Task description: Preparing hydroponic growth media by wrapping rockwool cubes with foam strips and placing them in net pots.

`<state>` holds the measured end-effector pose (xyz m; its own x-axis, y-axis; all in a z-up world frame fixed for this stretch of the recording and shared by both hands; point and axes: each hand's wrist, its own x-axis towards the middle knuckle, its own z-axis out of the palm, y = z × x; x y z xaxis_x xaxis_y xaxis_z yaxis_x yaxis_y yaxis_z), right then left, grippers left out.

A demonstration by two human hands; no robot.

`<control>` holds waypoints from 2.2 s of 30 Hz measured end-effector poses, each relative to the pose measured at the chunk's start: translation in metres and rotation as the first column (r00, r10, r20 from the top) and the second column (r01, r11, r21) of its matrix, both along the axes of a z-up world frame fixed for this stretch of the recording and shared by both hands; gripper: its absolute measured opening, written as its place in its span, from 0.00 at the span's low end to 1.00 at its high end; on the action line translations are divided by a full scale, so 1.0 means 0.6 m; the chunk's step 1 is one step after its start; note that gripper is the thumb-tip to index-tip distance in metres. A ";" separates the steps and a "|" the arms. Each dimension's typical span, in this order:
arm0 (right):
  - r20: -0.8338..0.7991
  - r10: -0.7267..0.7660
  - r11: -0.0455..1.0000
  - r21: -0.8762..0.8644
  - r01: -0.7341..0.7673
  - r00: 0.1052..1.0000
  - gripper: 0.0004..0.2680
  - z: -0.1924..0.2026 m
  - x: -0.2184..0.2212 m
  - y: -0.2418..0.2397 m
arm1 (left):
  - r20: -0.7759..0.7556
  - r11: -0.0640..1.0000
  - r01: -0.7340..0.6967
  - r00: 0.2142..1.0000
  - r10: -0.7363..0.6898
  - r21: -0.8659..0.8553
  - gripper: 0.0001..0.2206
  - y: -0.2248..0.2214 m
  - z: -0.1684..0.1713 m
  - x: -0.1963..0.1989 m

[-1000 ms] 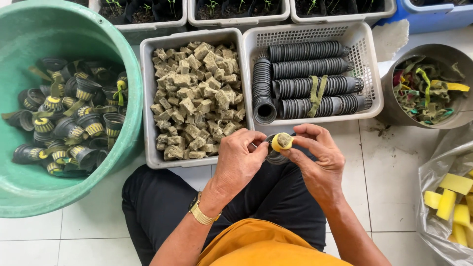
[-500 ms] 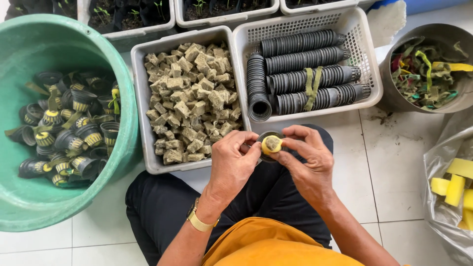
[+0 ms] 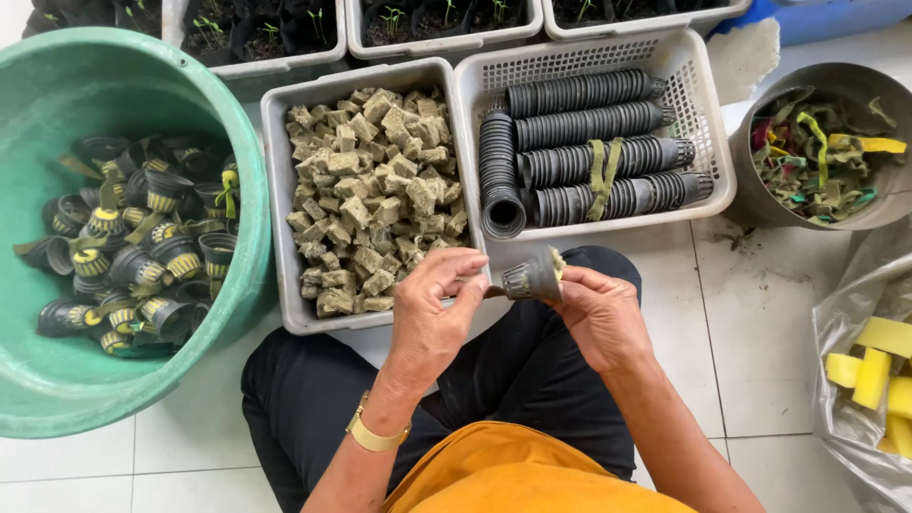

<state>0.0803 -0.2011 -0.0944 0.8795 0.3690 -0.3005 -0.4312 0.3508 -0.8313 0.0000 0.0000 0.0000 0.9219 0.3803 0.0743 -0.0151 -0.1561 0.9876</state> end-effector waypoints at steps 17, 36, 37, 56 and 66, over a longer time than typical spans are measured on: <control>-0.084 0.098 0.952 0.297 -0.069 0.992 0.07 -0.005 -0.011 -0.021 | -0.092 0.951 0.055 0.992 -0.087 -0.305 0.02 -0.007 -0.031 -0.024; -0.240 0.146 0.951 0.300 -0.069 0.960 0.09 -0.022 -0.035 -0.005 | 0.104 0.909 0.217 0.957 -0.269 0.357 0.20 -0.020 -0.003 -0.027; -0.249 0.187 0.930 0.355 -0.091 0.950 0.08 -0.029 -0.037 -0.007 | 0.107 0.911 0.223 0.956 -0.275 0.348 0.20 -0.022 -0.005 -0.027; -0.354 0.260 0.815 0.580 -0.008 0.898 0.12 -0.001 -0.031 -0.027 | 0.233 0.972 0.175 0.950 -0.208 0.156 0.03 -0.027 0.056 -0.027; -0.331 0.263 0.762 0.648 0.015 0.906 0.12 0.008 -0.026 -0.038 | -0.087 0.817 0.088 0.982 -0.166 -0.569 0.07 -0.037 0.030 -0.023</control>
